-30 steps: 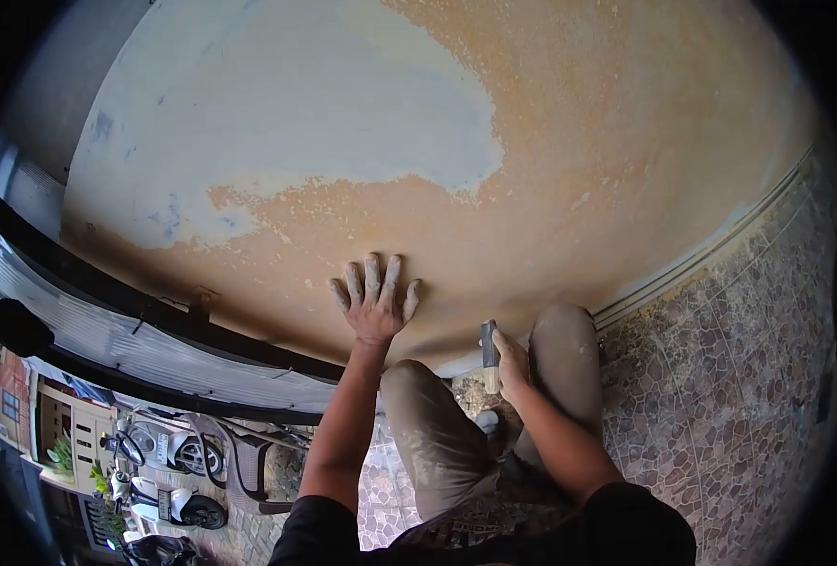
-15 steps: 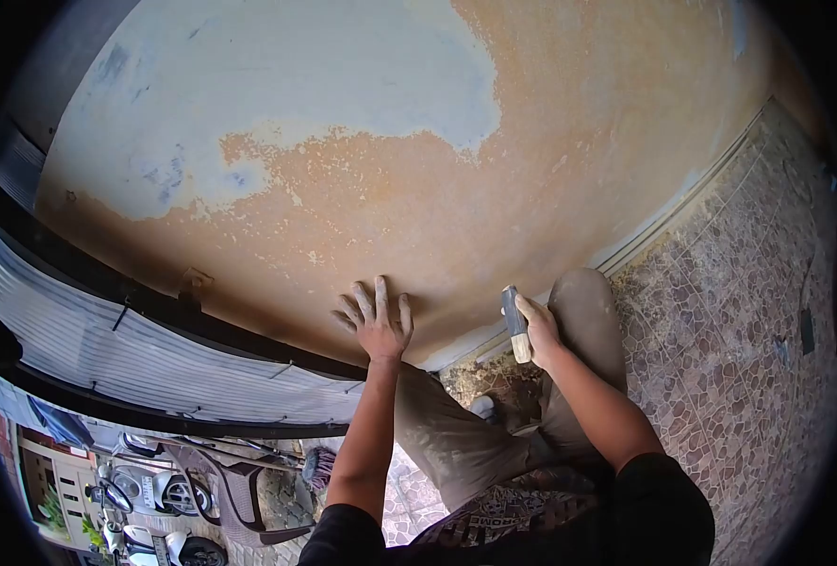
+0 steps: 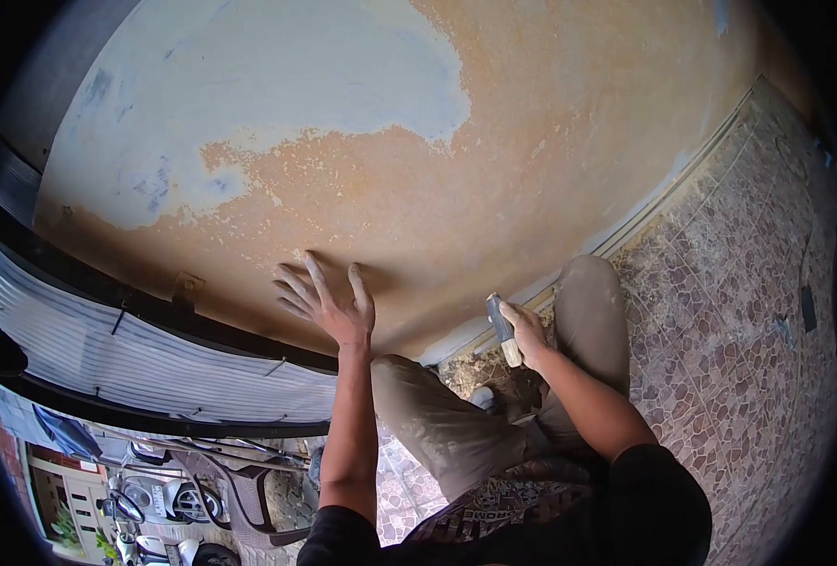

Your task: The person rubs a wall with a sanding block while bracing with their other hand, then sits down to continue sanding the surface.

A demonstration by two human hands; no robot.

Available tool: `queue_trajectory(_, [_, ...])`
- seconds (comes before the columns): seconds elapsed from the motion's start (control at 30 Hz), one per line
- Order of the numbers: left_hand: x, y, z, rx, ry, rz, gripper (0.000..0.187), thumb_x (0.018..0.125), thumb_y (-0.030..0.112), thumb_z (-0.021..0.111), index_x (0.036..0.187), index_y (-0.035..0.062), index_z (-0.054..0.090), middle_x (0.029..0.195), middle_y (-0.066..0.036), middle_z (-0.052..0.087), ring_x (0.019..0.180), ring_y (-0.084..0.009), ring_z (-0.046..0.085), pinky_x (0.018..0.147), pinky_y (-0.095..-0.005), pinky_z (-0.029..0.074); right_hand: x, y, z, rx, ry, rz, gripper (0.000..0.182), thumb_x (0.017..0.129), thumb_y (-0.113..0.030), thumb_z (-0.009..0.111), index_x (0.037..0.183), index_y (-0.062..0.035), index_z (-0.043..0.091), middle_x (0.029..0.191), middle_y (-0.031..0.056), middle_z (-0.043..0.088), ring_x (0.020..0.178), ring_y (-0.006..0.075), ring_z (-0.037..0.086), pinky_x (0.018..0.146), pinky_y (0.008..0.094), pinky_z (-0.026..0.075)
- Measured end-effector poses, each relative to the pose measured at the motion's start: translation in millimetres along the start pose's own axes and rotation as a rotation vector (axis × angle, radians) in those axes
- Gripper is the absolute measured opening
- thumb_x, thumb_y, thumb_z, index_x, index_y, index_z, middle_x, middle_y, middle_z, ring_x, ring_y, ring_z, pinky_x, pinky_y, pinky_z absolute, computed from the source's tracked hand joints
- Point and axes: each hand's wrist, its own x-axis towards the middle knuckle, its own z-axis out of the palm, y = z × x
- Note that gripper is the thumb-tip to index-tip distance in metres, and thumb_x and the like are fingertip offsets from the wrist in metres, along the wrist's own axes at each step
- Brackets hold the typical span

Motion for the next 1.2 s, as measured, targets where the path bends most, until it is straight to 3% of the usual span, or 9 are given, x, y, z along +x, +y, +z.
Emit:
queue_trajectory(0.23, [91.0, 39.6, -15.4, 0.049, 0.049, 0.134, 0.077, 0.096, 0.05, 0.062, 0.16, 0.0141, 0.037, 0.168, -0.027, 0.013, 0.155, -0.0519, 0.005, 0.118, -0.0701, -0.002, 11.7, 6.6, -7.1, 0.07, 0.008, 0.029, 0.038, 0.1, -0.034, 0.067, 0.123, -0.0038, 0.069, 0.105, 0.0057, 0.072, 0.092, 0.0127, 0.066, 0.082, 0.0293, 0.052])
queue_trajectory(0.4, [97.8, 73.4, 16.9, 0.288, -0.016, 0.384, 0.069, 0.096, 0.056, 0.055, 0.155, 0.0223, 0.046, 0.167, -0.023, 0.025, 0.156, -0.047, 0.01, 0.118, -0.0682, -0.01, 10.9, -0.6, -1.0, 0.085, 0.004, 0.019, 0.036, 0.102, -0.032, 0.066, 0.121, -0.0019, 0.07, 0.101, 0.004, 0.071, 0.091, 0.0119, 0.064, 0.082, 0.0273, 0.051])
queue_trajectory(0.43, [93.6, 80.6, 23.4, 0.268, -0.035, 0.412, 0.064, 0.097, 0.056, 0.054, 0.153, 0.0263, 0.05, 0.165, -0.019, 0.032, 0.155, -0.0437, 0.016, 0.119, -0.0685, -0.008, 11.2, -0.9, -1.1, 0.122, -0.01, 0.041, 0.036, 0.102, -0.032, 0.066, 0.122, -0.0024, 0.07, 0.102, 0.0039, 0.071, 0.093, 0.0117, 0.064, 0.085, 0.0271, 0.05])
queue_trajectory(0.57, [74.6, 96.7, 48.0, 0.28, -0.102, 0.55, 0.066, 0.097, 0.056, 0.054, 0.157, 0.0294, 0.044, 0.168, -0.015, 0.028, 0.155, -0.0433, 0.018, 0.119, -0.0693, -0.008, 13.6, -2.9, -1.4, 0.156, -0.03, 0.026, 0.037, 0.102, -0.032, 0.065, 0.125, -0.0032, 0.07, 0.105, 0.0042, 0.071, 0.097, 0.0113, 0.064, 0.09, 0.0275, 0.049])
queue_trajectory(0.63, [66.2, 105.7, 54.6, 0.279, -0.153, 0.537, 0.062, 0.097, 0.056, 0.053, 0.155, 0.0359, 0.045, 0.165, -0.002, 0.036, 0.154, -0.0345, 0.026, 0.121, -0.0673, -0.001, 17.0, -1.6, -1.7, 0.173, -0.038, 0.018, 0.037, 0.102, -0.032, 0.065, 0.125, -0.003, 0.07, 0.106, 0.004, 0.071, 0.097, 0.0113, 0.064, 0.091, 0.0276, 0.049])
queue_trajectory(0.77, [54.1, 121.6, 57.1, 0.251, -0.329, 0.69, 0.07, 0.095, 0.047, 0.058, 0.16, 0.0375, 0.033, 0.167, 0.007, 0.032, 0.154, -0.0232, 0.028, 0.123, -0.064, 0.007, 16.3, 0.7, 2.0, 0.163, -0.052, -0.016, 0.038, 0.102, -0.033, 0.065, 0.126, -0.0033, 0.068, 0.102, 0.004, 0.07, 0.091, 0.0106, 0.064, 0.082, 0.0267, 0.051])
queue_trajectory(0.9, [42.6, 127.3, 63.2, 0.271, -0.533, 0.932, 0.07, 0.095, 0.041, 0.061, 0.16, 0.036, 0.034, 0.168, 0.006, 0.03, 0.154, -0.024, 0.027, 0.125, -0.0616, 0.011, 16.1, 0.5, 4.1, 0.158, -0.046, -0.005, 0.037, 0.102, -0.033, 0.065, 0.125, -0.003, 0.068, 0.102, 0.0042, 0.07, 0.091, 0.0106, 0.064, 0.081, 0.0263, 0.051])
queue_trajectory(0.97, [42.0, 126.7, 63.9, 0.3, -0.658, 1.084, 0.069, 0.095, 0.034, 0.061, 0.159, 0.0368, 0.034, 0.168, 0.008, 0.029, 0.153, -0.0169, 0.028, 0.127, -0.0537, 0.014, 19.0, 1.5, 3.3, 0.145, -0.028, -0.016, 0.038, 0.102, -0.032, 0.066, 0.124, -0.0017, 0.07, 0.105, 0.0035, 0.071, 0.096, 0.0113, 0.063, 0.089, 0.0279, 0.049])
queue_trajectory(1.2, [78.3, 109.7, 39.7, 0.218, -0.601, 0.988, 0.066, 0.097, 0.042, 0.06, 0.158, 0.038, 0.036, 0.166, 0.01, 0.032, 0.152, -0.0163, 0.03, 0.127, -0.051, 0.019, 24.0, -2.2, -8.9, 0.171, 0.03, -0.016, 0.037, 0.102, -0.031, 0.065, 0.124, -0.0008, 0.069, 0.104, 0.0061, 0.071, 0.096, 0.0135, 0.065, 0.088, 0.0284, 0.05])
